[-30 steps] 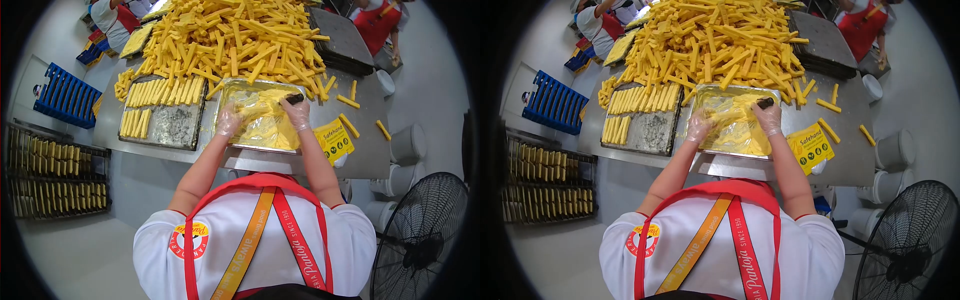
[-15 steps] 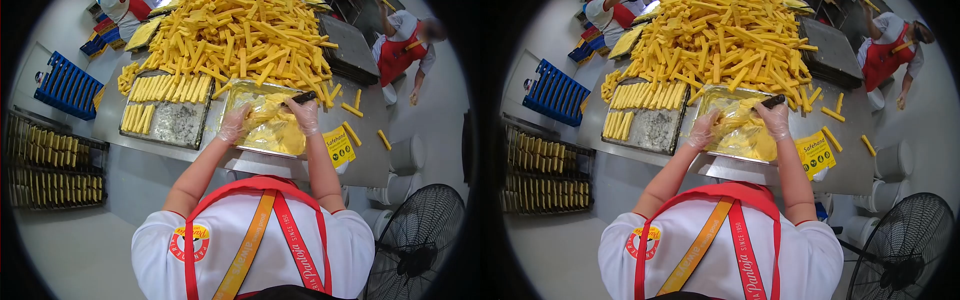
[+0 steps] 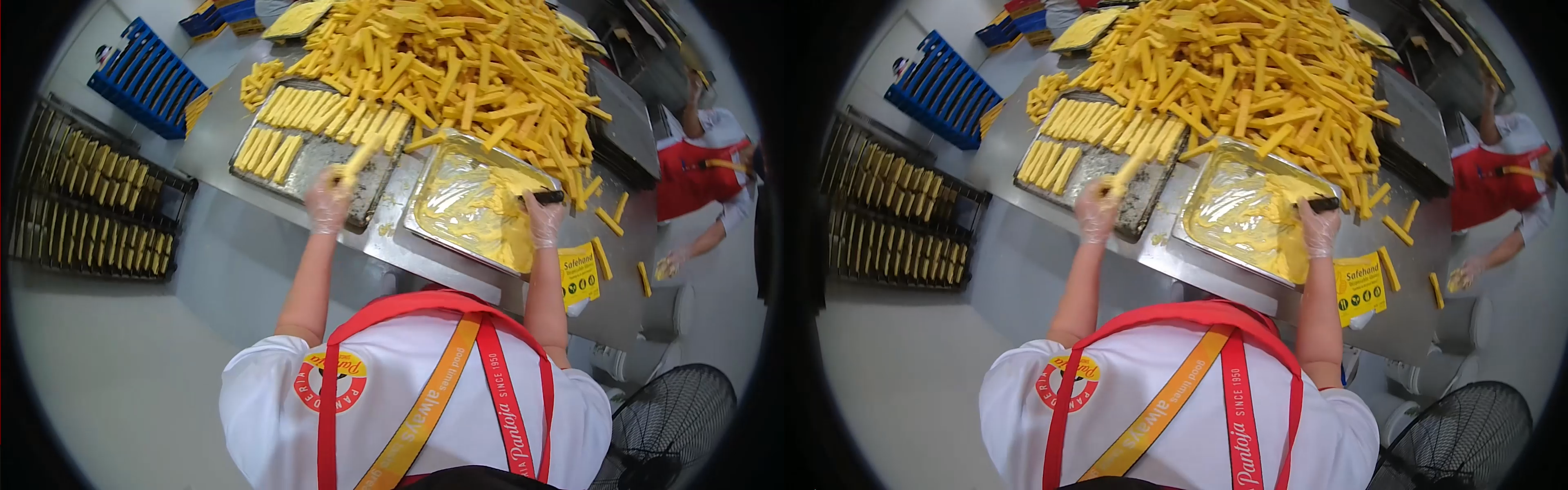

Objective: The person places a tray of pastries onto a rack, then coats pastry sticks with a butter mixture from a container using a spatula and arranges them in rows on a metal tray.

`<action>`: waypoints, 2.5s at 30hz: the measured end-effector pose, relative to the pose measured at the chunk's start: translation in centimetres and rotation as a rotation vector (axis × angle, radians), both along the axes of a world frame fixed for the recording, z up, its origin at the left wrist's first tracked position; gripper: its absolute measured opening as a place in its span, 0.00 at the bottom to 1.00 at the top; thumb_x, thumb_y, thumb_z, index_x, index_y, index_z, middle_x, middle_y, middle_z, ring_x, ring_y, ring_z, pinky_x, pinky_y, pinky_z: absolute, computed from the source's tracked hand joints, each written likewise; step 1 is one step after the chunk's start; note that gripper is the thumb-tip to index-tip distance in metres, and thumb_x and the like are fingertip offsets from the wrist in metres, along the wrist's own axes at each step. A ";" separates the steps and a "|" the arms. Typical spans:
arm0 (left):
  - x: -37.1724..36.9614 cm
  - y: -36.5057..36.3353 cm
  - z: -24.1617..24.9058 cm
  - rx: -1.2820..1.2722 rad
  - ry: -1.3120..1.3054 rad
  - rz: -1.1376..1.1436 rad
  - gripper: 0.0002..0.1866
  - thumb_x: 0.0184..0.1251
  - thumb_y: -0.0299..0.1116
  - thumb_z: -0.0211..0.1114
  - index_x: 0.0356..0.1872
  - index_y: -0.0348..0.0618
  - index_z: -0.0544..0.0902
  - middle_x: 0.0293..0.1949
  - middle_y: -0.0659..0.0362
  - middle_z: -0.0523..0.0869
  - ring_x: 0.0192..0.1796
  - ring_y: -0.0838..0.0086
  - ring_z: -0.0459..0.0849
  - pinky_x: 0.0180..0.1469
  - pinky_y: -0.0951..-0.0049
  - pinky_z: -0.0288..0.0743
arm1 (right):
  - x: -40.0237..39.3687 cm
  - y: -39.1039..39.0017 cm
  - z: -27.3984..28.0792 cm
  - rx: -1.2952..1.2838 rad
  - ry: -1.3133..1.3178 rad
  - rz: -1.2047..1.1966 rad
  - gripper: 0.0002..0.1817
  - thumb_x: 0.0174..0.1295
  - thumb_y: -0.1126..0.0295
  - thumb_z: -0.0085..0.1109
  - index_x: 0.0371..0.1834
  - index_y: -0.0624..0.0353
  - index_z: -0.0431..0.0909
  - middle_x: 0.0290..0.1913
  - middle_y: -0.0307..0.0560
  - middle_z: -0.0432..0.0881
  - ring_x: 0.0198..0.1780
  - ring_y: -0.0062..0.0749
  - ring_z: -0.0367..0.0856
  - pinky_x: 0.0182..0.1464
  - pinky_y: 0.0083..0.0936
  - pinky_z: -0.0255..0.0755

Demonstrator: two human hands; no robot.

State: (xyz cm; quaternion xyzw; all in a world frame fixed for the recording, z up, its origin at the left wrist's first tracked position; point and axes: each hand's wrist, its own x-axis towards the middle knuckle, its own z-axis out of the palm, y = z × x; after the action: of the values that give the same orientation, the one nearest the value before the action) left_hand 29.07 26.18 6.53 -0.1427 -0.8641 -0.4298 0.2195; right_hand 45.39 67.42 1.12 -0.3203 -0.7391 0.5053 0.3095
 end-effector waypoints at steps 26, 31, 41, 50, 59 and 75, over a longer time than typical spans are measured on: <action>-7.6 14.4 -2.3 -0.270 0.111 -0.658 0.27 0.52 0.25 0.67 0.58 0.45 0.76 0.50 0.46 0.83 0.55 0.49 0.79 0.58 0.56 0.72 | -1.4 -6.4 5.2 0.641 -0.145 0.276 0.10 0.52 0.70 0.66 0.37 0.59 0.80 0.28 0.55 0.81 0.29 0.42 0.80 0.35 0.32 0.74; -9.6 17.5 -2.4 -0.398 0.239 -0.829 0.27 0.57 0.30 0.66 0.61 0.44 0.75 0.49 0.43 0.84 0.51 0.46 0.81 0.55 0.53 0.75 | -0.7 -5.3 7.8 0.081 -0.398 0.333 0.17 0.47 0.58 0.66 0.29 0.64 0.78 0.22 0.53 0.79 0.24 0.43 0.77 0.32 0.38 0.73; -6.2 19.6 5.0 0.089 0.225 -0.809 0.17 0.60 0.30 0.71 0.50 0.37 0.83 0.43 0.54 0.87 0.42 0.71 0.84 0.43 0.74 0.79 | 2.1 -5.2 9.8 0.197 -0.441 0.511 0.09 0.46 0.67 0.61 0.29 0.61 0.79 0.30 0.58 0.83 0.33 0.52 0.83 0.38 0.40 0.75; 1.9 19.7 -2.5 0.167 -0.693 -0.895 0.13 0.63 0.30 0.67 0.47 0.39 0.86 0.35 0.61 0.87 0.30 0.78 0.81 0.31 0.79 0.77 | 3.1 -3.8 9.7 0.320 -0.387 0.512 0.10 0.47 0.68 0.59 0.28 0.63 0.80 0.30 0.64 0.82 0.34 0.58 0.81 0.36 0.43 0.75; 2.4 19.9 -5.1 0.180 -0.419 -0.723 0.16 0.58 0.24 0.66 0.49 0.37 0.84 0.45 0.49 0.88 0.45 0.60 0.86 0.50 0.67 0.77 | 2.3 -3.9 9.5 -0.011 0.162 0.186 0.15 0.53 0.69 0.68 0.37 0.68 0.77 0.33 0.49 0.83 0.31 0.39 0.83 0.36 0.38 0.78; 2.7 18.3 -3.0 -0.272 -0.211 -0.730 0.09 0.57 0.27 0.68 0.39 0.39 0.85 0.34 0.54 0.88 0.36 0.64 0.86 0.44 0.67 0.79 | 1.8 -6.7 7.5 -0.462 0.308 0.218 0.13 0.54 0.66 0.69 0.32 0.65 0.79 0.29 0.44 0.83 0.29 0.23 0.80 0.34 0.27 0.77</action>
State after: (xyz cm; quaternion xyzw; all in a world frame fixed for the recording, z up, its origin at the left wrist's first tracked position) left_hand 31.81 44.50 3.54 -0.4228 -0.8236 -0.3736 -0.0585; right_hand 47.22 60.71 8.62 -0.2205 -0.5789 0.7330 0.2809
